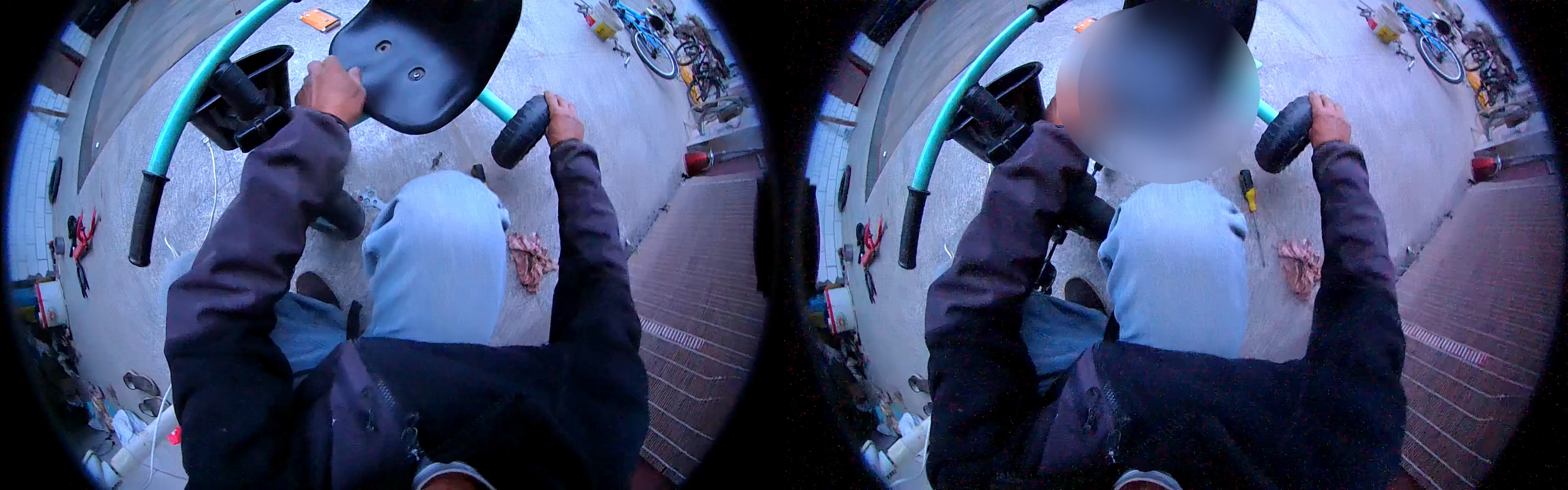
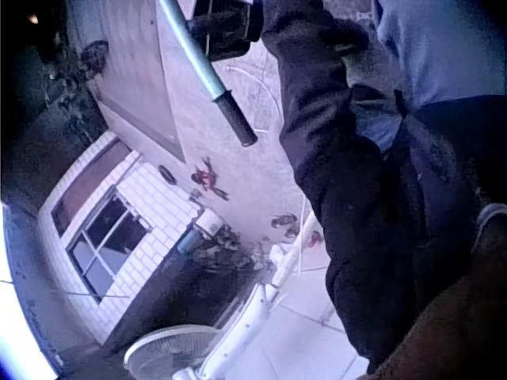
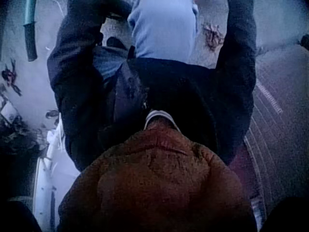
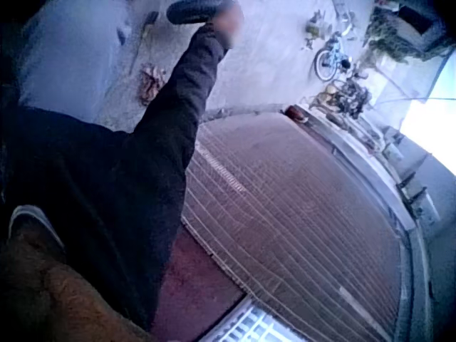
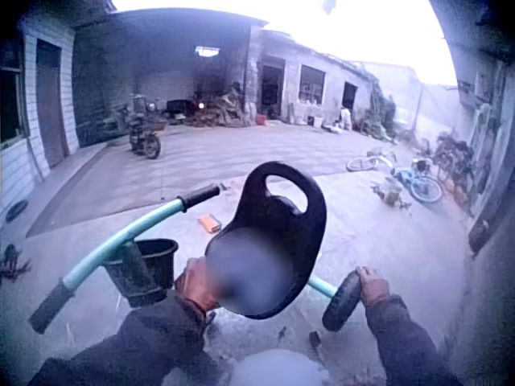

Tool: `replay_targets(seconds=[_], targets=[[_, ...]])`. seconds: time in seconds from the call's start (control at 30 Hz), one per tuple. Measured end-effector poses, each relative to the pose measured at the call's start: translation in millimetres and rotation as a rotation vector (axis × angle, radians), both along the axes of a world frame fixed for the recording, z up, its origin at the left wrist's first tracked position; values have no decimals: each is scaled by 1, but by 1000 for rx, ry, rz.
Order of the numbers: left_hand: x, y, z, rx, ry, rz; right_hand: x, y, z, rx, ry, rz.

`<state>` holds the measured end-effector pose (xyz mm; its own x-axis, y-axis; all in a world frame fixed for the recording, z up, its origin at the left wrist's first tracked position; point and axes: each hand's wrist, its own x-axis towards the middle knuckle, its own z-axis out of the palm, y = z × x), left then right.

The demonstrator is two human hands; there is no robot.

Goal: The person works on the seat of a tricycle, handling bolts and attaching the plastic seat to the frame.

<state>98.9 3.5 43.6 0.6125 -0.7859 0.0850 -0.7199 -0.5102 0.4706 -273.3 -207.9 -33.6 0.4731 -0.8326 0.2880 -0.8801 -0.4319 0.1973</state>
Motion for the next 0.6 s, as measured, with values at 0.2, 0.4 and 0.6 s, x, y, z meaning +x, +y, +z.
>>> replay_targets(seconds=[0.2, 0.4, 0.6], targets=[[-51, 19, -10, -205, -203, -183, -31, 11, -40, 253, 98, -79], [-71, 74, 23, -299, -102, -398, -3, 76, -18, 403, -445, 26], [-81, 181, 134, -249, 283, -690, 42, 158, 57, 1004, -1317, 247]])
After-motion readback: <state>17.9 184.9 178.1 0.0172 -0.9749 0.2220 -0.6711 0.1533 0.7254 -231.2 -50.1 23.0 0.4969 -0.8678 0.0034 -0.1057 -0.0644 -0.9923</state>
